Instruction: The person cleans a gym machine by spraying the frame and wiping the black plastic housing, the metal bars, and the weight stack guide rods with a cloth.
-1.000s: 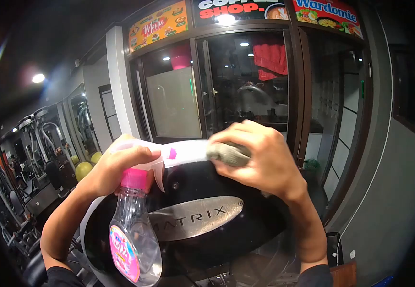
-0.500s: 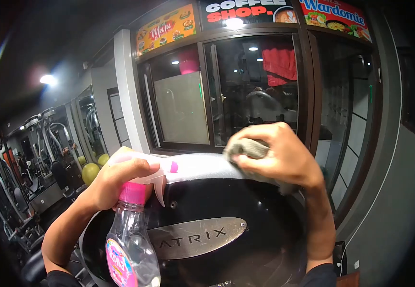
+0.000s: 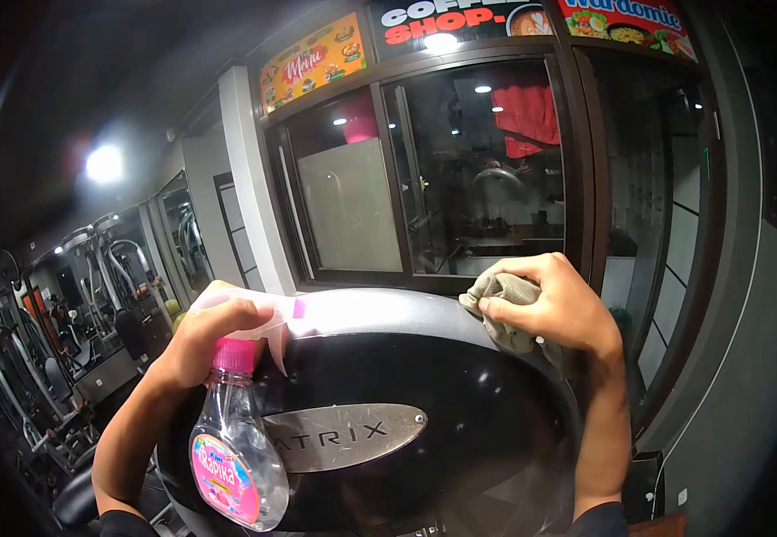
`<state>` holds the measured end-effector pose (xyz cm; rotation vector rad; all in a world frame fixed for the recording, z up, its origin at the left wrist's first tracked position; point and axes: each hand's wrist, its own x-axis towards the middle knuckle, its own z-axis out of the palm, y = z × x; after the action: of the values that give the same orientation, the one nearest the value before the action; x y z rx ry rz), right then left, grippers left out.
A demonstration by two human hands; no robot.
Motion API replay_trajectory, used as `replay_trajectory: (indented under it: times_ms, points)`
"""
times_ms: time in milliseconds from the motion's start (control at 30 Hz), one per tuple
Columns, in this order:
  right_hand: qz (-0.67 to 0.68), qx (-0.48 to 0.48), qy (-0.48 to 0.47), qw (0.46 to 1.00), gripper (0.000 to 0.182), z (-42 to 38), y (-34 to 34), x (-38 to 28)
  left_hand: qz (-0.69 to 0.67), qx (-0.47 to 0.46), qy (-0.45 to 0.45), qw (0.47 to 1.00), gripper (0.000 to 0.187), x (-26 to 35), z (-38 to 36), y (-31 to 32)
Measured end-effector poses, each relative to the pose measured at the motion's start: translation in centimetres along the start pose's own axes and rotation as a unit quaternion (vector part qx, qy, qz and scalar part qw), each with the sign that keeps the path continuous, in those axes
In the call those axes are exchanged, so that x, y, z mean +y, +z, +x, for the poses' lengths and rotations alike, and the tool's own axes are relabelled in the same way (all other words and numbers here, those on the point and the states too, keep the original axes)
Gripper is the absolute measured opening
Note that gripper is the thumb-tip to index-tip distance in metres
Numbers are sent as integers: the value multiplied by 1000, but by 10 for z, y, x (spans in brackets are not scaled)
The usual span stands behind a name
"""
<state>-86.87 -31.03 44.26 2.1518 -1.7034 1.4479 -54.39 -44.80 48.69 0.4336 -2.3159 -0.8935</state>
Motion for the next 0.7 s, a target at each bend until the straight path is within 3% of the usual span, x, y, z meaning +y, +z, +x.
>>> replay_trajectory:
  times_ms: [167, 200, 267, 367, 433, 500, 567, 700]
  points:
    - [-63, 68, -92, 991, 26, 11, 27, -27, 54, -1, 7, 999, 41, 9, 0, 0]
    - [-80, 69, -130, 986, 26, 15, 33, -33, -26, 15, -2, 1000, 42, 3, 0, 5]
    - [-148, 87, -181, 968, 25, 14, 42, -44, -21, 6, 2, 1000, 42, -1, 2, 2]
    - [-156, 100, -181, 966, 24, -6, 38, -46, 4, 16, 18, 1000, 41, -2, 0, 2]
    - [-167, 110, -123, 972, 24, -26, 30, -40, 24, 32, 30, 999, 41, -1, -3, 3]
    - [-190, 131, -47, 972, 24, -47, 21, -29, 164, 32, 176, 970, 40, -1, -5, 4]
    - [-176, 147, -15, 973, 21, -56, 23, -26, 128, 38, 132, 982, 39, 2, -3, 8]
    - [-228, 215, -95, 945, 25, -51, 48, -43, 10, 62, 39, 997, 38, -7, 2, 7]
